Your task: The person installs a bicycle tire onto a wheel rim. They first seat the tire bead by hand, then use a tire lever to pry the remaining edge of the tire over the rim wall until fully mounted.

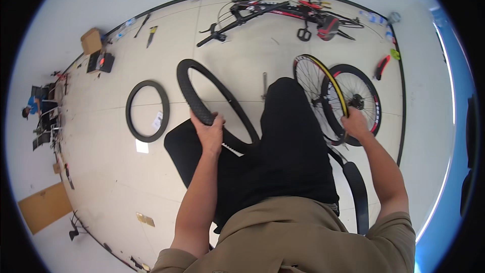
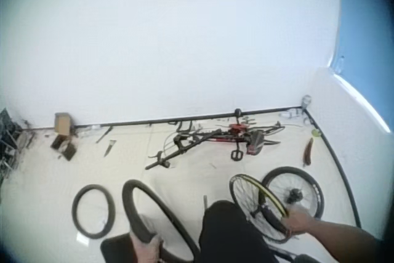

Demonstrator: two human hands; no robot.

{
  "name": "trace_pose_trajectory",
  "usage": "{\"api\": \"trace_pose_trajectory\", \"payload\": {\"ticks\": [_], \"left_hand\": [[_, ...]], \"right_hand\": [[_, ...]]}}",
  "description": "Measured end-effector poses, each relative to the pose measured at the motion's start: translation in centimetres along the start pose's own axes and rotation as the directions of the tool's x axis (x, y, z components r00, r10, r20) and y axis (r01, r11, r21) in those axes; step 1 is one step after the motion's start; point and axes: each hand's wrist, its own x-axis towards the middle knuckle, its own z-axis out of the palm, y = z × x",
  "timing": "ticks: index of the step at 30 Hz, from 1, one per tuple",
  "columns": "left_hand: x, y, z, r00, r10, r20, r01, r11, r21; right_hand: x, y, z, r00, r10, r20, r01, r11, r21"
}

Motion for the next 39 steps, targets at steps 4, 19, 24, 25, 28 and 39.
{"api": "trace_pose_trajectory", "payload": {"ticks": [4, 19, 24, 25, 28, 39], "left_hand": [[-0.9, 1.9, 0.7, 0.997, -0.081, 0.005, 0.081, 0.997, 0.006], [0.0, -0.8, 0.1, 1.0, -0.007, -0.025, 0.007, 1.0, -0.009], [-0.8, 0.6, 0.3, 0.998, -0.068, -0.003, 0.068, 0.998, -0.014], [-0.6, 0.2, 0.0, 0.998, -0.062, -0.007, 0.062, 0.998, -0.002], [-0.4, 0.2, 0.2, 0.998, -0.058, 0.011, 0.059, 0.998, -0.028], [-0.7, 0.7, 0.3, 0.998, -0.056, -0.012, 0.055, 0.997, -0.059]], "right_hand": [[0.9, -1.1, 0.2, 0.983, -0.046, -0.177, 0.111, 0.919, 0.379], [-3.2, 9.7, 12.6, 0.987, 0.015, 0.161, -0.062, 0.956, 0.287], [-0.9, 2.7, 6.2, 0.994, -0.054, -0.1, 0.083, 0.946, 0.312], [-0.4, 0.2, 4.6, 0.996, -0.009, -0.091, 0.036, 0.953, 0.302], [1.7, -1.6, 4.6, 0.986, -0.063, -0.158, 0.137, 0.84, 0.524], [4.2, -3.3, 3.7, 0.998, -0.066, 0.018, 0.048, 0.866, 0.498]]}}
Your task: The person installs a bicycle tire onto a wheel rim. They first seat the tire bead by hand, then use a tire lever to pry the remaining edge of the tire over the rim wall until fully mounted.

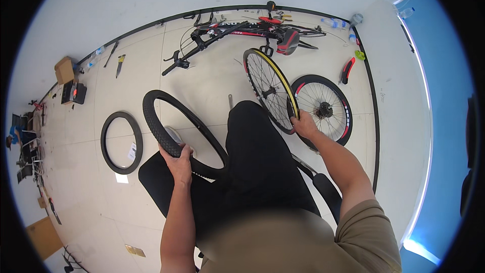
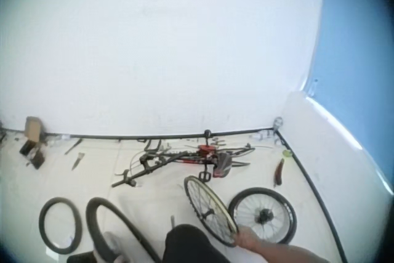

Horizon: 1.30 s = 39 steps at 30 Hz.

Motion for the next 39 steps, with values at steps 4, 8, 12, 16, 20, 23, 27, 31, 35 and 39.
{"api": "trace_pose_trajectory", "payload": {"ticks": [4, 8, 12, 16, 20, 23, 27, 31, 35, 39], "left_hand": [[-0.1, 0.2, 0.5, 1.0, 0.0, -0.001, 0.0, 1.0, 0.008], [0.3, -0.2, 0.2, 1.0, 0.01, -0.018, -0.011, 1.0, -0.007], [0.3, -0.1, 0.0, 0.999, 0.004, 0.04, -0.005, 1.0, 0.018], [0.1, 0.0, 0.5, 0.998, -0.009, 0.056, 0.009, 1.0, -0.006], [0.3, -0.5, 0.2, 0.999, 0.004, 0.049, -0.005, 1.0, 0.013], [0.4, -0.6, 0.3, 0.998, 0.004, 0.055, -0.005, 1.0, 0.009], [0.4, 0.5, 0.5, 0.989, -0.139, 0.044, 0.143, 0.987, -0.079], [1.6, 1.3, -0.2, 0.979, -0.201, 0.02, 0.201, 0.957, -0.207], [3.3, 3.0, -0.7, 0.991, -0.128, -0.039, 0.119, 0.975, -0.187], [4.9, 1.4, -2.7, 0.979, -0.147, -0.141, 0.141, 0.989, -0.052]], "right_hand": [[1.1, 0.3, -1.3, 0.986, -0.124, -0.111, 0.077, 0.933, -0.352], [0.5, -3.7, -2.6, 0.989, -0.071, -0.132, 0.038, 0.97, -0.241], [-0.5, -3.2, -1.5, 0.984, -0.043, -0.174, 0.016, 0.988, -0.154], [0.2, 1.8, 0.2, 0.996, 0.05, -0.068, -0.048, 0.998, 0.034], [-0.1, 2.4, 0.7, 0.996, 0.049, -0.076, -0.043, 0.996, 0.074], [0.1, 2.1, 0.5, 0.994, 0.02, -0.105, -0.018, 1.0, 0.017], [0.2, 2.1, 0.5, 0.987, -0.052, -0.151, 0.048, 0.998, -0.032], [1.4, 2.1, 1.5, 0.998, 0.068, 0.005, -0.067, 0.981, 0.179], [2.1, 2.0, 2.2, 0.985, 0.133, -0.112, -0.085, 0.93, 0.356], [4.2, 2.5, 1.9, 0.986, -0.013, -0.164, 0.048, 0.977, 0.21]]}}
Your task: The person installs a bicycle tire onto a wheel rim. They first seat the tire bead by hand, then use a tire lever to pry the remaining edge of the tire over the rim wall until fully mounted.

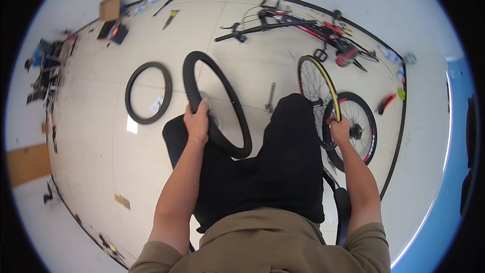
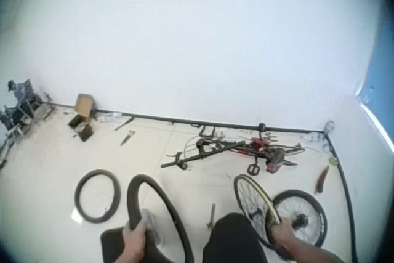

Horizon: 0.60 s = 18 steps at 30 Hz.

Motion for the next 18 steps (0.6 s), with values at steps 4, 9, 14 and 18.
{"api": "trace_pose_trajectory", "payload": {"ticks": [4, 9, 14, 18], "left_hand": [[-0.7, -1.0, 0.1, 0.999, 0.006, -0.053, -0.009, 0.998, -0.057], [-1.0, -1.2, 1.1, 0.997, 0.024, -0.076, -0.022, 1.0, 0.022], [-0.7, -1.6, 1.5, 0.991, 0.071, -0.115, -0.062, 0.994, 0.085], [0.4, -2.7, 1.8, 0.987, 0.11, -0.117, -0.102, 0.992, 0.077]], "right_hand": [[-0.4, -4.9, -0.8, 0.99, -0.118, 0.074, 0.123, 0.991, -0.06], [-0.5, -13.0, -2.3, 0.929, -0.331, 0.168, 0.348, 0.934, -0.082], [-1.7, -22.9, -2.0, 0.858, -0.436, 0.273, 0.484, 0.864, -0.139], [-1.7, -28.3, 0.3, 0.775, -0.573, 0.268, 0.599, 0.801, -0.02]]}}
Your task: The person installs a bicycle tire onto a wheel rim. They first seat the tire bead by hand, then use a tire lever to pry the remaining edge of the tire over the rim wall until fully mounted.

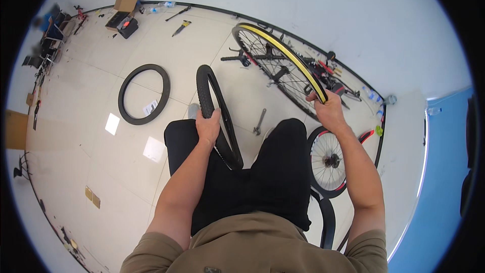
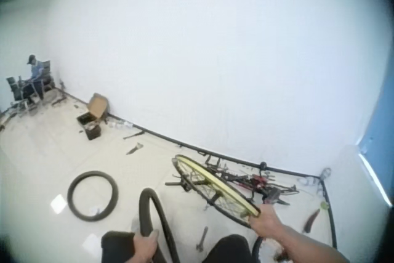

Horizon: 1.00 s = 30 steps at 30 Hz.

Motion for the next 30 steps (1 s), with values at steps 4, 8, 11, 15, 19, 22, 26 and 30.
{"api": "trace_pose_trajectory", "payload": {"ticks": [4, 8, 11, 15, 19, 22, 26, 30], "left_hand": [[-0.1, -0.4, -0.7, 1.0, -0.012, 0.017, 0.013, 0.999, -0.048], [-0.5, 0.3, -0.7, 0.998, -0.042, 0.041, 0.045, 0.996, -0.082], [-1.0, 0.8, -1.6, 0.997, -0.068, 0.038, 0.069, 0.997, -0.038], [-1.0, 0.6, -1.7, 0.995, -0.084, 0.049, 0.088, 0.991, -0.1], [-1.0, 0.2, -1.7, 0.998, -0.06, 0.03, 0.062, 0.997, -0.054], [-1.6, 0.4, -1.3, 0.996, -0.07, 0.049, 0.074, 0.995, -0.066], [-2.4, -0.1, -0.6, 0.998, 0.001, 0.059, 0.001, 1.0, -0.027], [-4.2, -1.1, 0.7, 0.997, 0.046, 0.062, -0.045, 0.999, -0.018]], "right_hand": [[2.7, -4.1, 3.0, 0.994, 0.1, 0.036, -0.102, 0.993, 0.054], [2.6, -2.0, 8.1, 0.994, 0.106, -0.023, -0.1, 0.977, 0.187], [1.4, -0.3, 11.4, 0.954, 0.298, 0.007, -0.288, 0.917, 0.277], [-0.5, 3.9, 15.5, 0.871, 0.49, 0.028, -0.448, 0.771, 0.452], [-2.5, 5.8, 17.6, 0.792, 0.607, 0.058, -0.551, 0.671, 0.496], [-2.8, 5.5, 17.8, 0.787, 0.611, 0.089, -0.586, 0.693, 0.42], [-2.7, 5.5, 18.2, 0.814, 0.571, 0.106, -0.572, 0.76, 0.309], [-2.5, 6.4, 19.5, 0.816, 0.562, 0.138, -0.575, 0.76, 0.303]]}}
